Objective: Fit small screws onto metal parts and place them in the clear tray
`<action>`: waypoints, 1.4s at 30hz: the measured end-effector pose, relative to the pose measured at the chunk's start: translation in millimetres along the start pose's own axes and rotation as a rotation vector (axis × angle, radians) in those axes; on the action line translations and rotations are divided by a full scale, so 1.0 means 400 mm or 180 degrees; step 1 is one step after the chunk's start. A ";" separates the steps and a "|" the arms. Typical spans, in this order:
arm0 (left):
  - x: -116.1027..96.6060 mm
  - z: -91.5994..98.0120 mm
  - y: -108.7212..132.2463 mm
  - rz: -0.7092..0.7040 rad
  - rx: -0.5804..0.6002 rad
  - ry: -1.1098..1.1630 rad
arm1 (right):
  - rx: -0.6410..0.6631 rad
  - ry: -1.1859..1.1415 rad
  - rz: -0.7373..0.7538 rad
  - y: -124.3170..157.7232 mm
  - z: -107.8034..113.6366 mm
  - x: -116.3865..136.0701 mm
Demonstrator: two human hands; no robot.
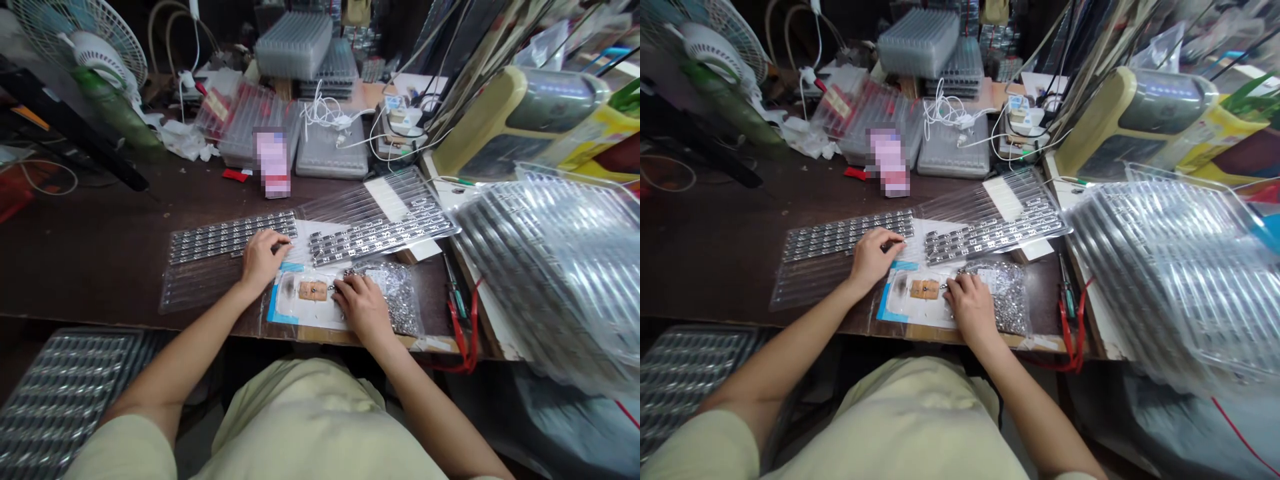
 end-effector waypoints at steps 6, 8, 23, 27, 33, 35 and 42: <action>0.094 0.028 -0.003 0.0080 0.0148 -0.0721 | -0.0082 0.0230 0.0003 -0.004 -0.002 0.012; 0.102 0.042 0.020 0.0141 0.0089 -0.0836 | -0.0088 0.0154 -0.0005 -0.007 0.004 0.013; -0.041 -0.094 -0.157 -0.0059 0.0793 -0.0086 | -0.0150 -0.1267 -0.0553 -0.011 0.020 -0.001; -0.007 -0.036 -0.065 0.0467 0.0641 0.1388 | -0.0062 -0.1477 -0.0368 -0.018 0.011 0.020; 0.000 -0.002 0.133 0.1371 0.1015 0.2591 | 0.0017 -0.0794 -0.0214 -0.038 -0.017 0.071; 0.000 -0.004 0.170 0.1392 0.0944 0.2458 | -0.0006 -0.0684 -0.0158 -0.040 -0.023 0.080; -0.037 -0.003 0.180 0.0602 0.0678 0.1507 | 0.0056 -0.0278 0.0014 -0.027 -0.014 0.070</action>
Point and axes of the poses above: each hand's wrist, its own y-axis away from the middle knuckle, its own z-axis out of the back of the hand, x = y × z, the point moved 4 cm from there along -y, towards the middle knuckle, and after that the axes turned 6 degrees about -z, right-handed, at the moved point
